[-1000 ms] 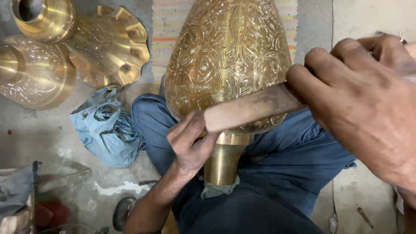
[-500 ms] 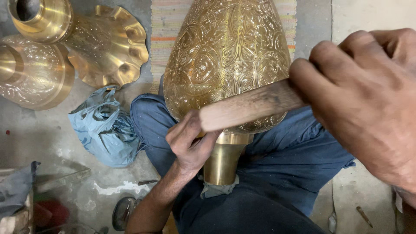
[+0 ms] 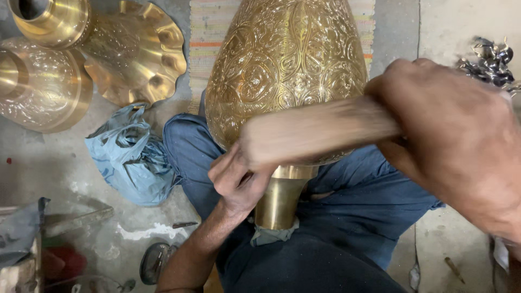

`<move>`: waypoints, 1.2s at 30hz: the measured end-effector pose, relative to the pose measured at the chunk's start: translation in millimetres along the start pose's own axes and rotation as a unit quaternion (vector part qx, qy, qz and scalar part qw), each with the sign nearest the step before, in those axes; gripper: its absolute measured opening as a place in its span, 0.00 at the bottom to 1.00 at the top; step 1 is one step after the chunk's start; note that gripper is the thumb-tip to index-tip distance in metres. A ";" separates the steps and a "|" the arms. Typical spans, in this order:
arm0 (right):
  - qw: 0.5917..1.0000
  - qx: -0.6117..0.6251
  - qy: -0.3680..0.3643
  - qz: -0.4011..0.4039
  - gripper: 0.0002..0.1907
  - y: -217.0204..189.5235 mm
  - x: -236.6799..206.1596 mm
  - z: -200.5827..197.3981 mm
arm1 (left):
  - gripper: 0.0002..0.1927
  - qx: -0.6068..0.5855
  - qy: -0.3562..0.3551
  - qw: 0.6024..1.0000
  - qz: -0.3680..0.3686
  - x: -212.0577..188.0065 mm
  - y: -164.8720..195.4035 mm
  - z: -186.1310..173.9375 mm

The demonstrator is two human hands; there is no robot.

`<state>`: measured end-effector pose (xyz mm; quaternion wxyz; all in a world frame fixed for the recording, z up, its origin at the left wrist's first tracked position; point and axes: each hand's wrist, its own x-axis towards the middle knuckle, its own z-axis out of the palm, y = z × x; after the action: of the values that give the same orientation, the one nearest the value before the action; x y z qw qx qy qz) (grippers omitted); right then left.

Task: The person sits on the floor with a large engraved brass vessel resting on their lap. They hold a small punch against the embossed surface and strike it with a wooden mallet, repositioning the punch repeatedly to work the decorative pattern, and briefly rub the surface with a block before resuming hammering.

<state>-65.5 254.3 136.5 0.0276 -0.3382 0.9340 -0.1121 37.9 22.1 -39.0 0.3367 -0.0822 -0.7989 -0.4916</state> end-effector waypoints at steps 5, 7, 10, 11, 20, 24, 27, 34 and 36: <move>0.991 -0.107 0.014 -0.077 0.20 -0.2 1.2 -3.6 | 0.13 -0.020 -0.003 1.000 -0.005 -6.1 -3.1 2.8; 0.989 -0.134 0.010 -0.063 0.19 -1.9 2.1 -4.5 | 0.12 -0.010 -0.010 1.000 -0.012 -6.9 -3.3 2.8; 0.947 -0.307 0.032 -0.091 0.17 -7.1 3.5 -4.8 | 0.15 -0.003 -0.010 1.000 0.000 -4.5 -3.4 2.3; 0.974 -0.209 0.030 -0.082 0.19 -5.3 6.7 -6.8 | 0.18 -0.005 -0.003 1.000 0.010 -3.6 -2.8 1.9; 0.955 -0.259 0.046 -0.135 0.21 -8.2 4.6 -2.2 | 0.15 0.000 -0.003 1.000 0.025 -2.0 -0.4 3.0; 0.958 -0.248 0.060 -0.133 0.20 -3.1 -0.5 -1.9 | 0.19 -0.023 -0.003 0.999 0.035 -4.6 -2.3 3.3; 0.967 -0.238 0.019 -0.093 0.15 1.9 -4.0 2.3 | 0.14 0.008 0.023 1.000 0.017 -5.5 -2.3 5.1; 0.977 -0.203 0.059 -0.041 0.11 35.6 1.5 34.5 | 0.17 -0.207 0.149 0.962 -0.100 -1.4 9.5 9.4; 0.961 -0.269 0.051 -0.032 0.13 42.8 3.6 46.9 | 0.18 -0.184 0.133 0.966 -0.120 2.9 13.0 12.4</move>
<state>-89.0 275.0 81.1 -0.1160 -0.3564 0.9186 0.1255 36.0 38.5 -31.3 0.3576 0.0197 -0.6465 -0.6736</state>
